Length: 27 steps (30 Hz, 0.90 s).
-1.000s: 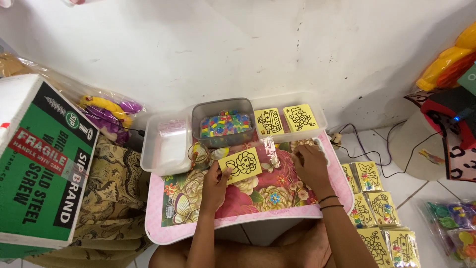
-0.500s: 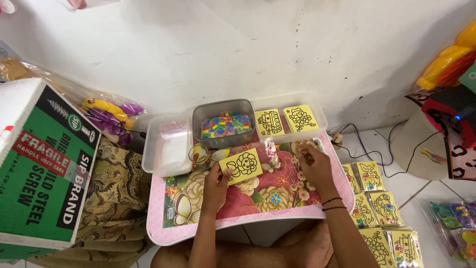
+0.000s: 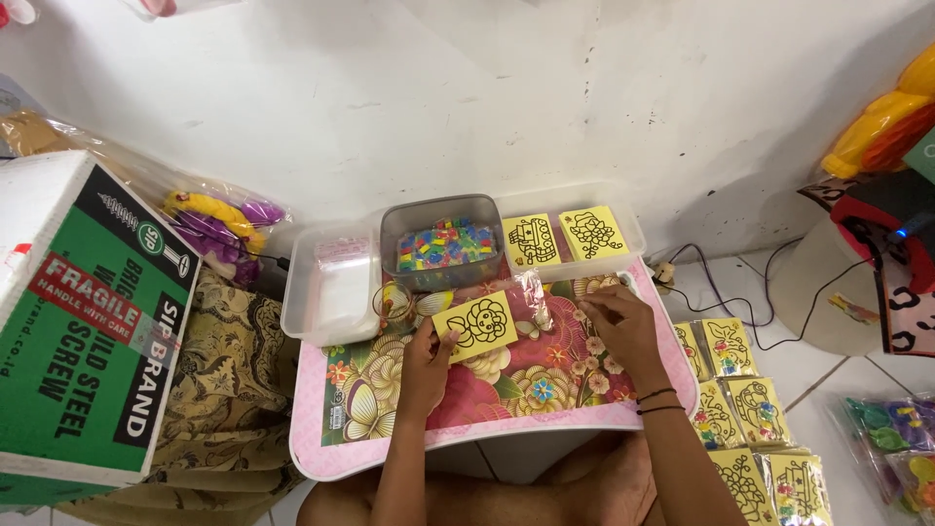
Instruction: The person places small colored items onto a yellow sticker and then seals the sticker inside a plastic bag.
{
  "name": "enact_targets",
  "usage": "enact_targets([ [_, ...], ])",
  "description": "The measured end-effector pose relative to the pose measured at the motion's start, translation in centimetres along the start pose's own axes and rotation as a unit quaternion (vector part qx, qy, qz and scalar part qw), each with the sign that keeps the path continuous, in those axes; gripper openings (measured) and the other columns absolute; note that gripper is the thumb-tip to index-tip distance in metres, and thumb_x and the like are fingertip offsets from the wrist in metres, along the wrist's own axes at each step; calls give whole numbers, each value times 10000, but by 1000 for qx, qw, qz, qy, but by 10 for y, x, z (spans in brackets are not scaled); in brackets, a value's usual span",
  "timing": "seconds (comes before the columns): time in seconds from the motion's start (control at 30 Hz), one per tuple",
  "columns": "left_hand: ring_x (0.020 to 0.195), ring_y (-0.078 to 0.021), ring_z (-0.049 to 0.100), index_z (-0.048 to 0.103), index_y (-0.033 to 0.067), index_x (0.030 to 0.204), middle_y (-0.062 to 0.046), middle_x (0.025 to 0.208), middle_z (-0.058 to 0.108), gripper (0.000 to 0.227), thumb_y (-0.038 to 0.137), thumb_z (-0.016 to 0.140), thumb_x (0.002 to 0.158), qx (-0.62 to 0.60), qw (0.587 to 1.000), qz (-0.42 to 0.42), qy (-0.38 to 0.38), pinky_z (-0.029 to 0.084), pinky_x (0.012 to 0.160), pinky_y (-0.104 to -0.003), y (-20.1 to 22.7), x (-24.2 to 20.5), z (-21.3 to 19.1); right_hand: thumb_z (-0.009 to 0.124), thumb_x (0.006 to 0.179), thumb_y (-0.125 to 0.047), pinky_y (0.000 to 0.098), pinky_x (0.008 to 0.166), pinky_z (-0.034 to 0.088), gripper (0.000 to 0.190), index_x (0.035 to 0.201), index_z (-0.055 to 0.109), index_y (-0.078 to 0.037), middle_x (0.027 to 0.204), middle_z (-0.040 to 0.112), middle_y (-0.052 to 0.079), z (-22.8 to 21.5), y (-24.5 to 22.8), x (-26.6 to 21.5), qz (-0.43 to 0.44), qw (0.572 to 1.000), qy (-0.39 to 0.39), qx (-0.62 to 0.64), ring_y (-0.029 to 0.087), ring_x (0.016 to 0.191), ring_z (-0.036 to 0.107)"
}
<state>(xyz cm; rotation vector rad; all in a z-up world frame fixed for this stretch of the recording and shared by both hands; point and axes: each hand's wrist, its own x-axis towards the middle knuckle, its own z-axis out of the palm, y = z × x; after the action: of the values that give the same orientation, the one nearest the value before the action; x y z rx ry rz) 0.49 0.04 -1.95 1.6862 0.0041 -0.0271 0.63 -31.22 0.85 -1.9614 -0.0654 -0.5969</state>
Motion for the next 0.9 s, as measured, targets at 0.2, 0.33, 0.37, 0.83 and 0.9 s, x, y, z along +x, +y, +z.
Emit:
enact_targets([
  [0.2, 1043, -231, 705, 485, 62, 1514, -191, 1211, 739, 541, 337, 558, 1054, 6, 1000, -4, -20, 588, 753, -343, 4, -1, -3, 808, 854, -85, 308, 558, 471, 107, 955, 836, -108, 752, 725, 107, -2, 0, -1, 40, 999, 2, -3, 159, 646, 604],
  [0.33, 1053, -233, 695, 534, 75, 1465, -177, 1210, 742, 503, 358, 568, 1050, 9, 1000, -2, -24, 588, 756, -356, 3, -1, -5, 787, 861, -40, 332, 555, 456, 103, 963, 805, -41, 723, 703, 117, 2, 0, -2, 30, 999, 36, -22, 177, 589, 560],
  [0.37, 1050, -241, 703, 541, 72, 1453, -183, 1207, 744, 489, 347, 567, 1050, 10, 1000, -3, -22, 592, 751, -355, 6, -2, -5, 811, 816, -63, 342, 578, 476, 115, 930, 797, -67, 741, 705, 109, 3, 6, -2, 10, 997, 39, -64, 216, 621, 604],
  [0.83, 1023, -234, 705, 547, 52, 1440, -186, 1183, 753, 467, 307, 569, 1049, 1, 1000, 8, -13, 594, 727, -324, 10, -3, -1, 815, 885, -166, 318, 680, 481, 74, 932, 776, -123, 796, 647, 58, 3, 8, -3, -39, 990, 104, -86, 200, 684, 565],
  [0.9, 1025, -251, 714, 534, 50, 1451, -197, 1179, 751, 484, 313, 573, 1046, 5, 1000, 8, -6, 597, 724, -331, 12, -5, -2, 857, 782, -143, 349, 729, 509, 144, 917, 808, -135, 810, 690, 65, 5, 22, -3, -36, 990, 58, -120, 251, 730, 629],
])
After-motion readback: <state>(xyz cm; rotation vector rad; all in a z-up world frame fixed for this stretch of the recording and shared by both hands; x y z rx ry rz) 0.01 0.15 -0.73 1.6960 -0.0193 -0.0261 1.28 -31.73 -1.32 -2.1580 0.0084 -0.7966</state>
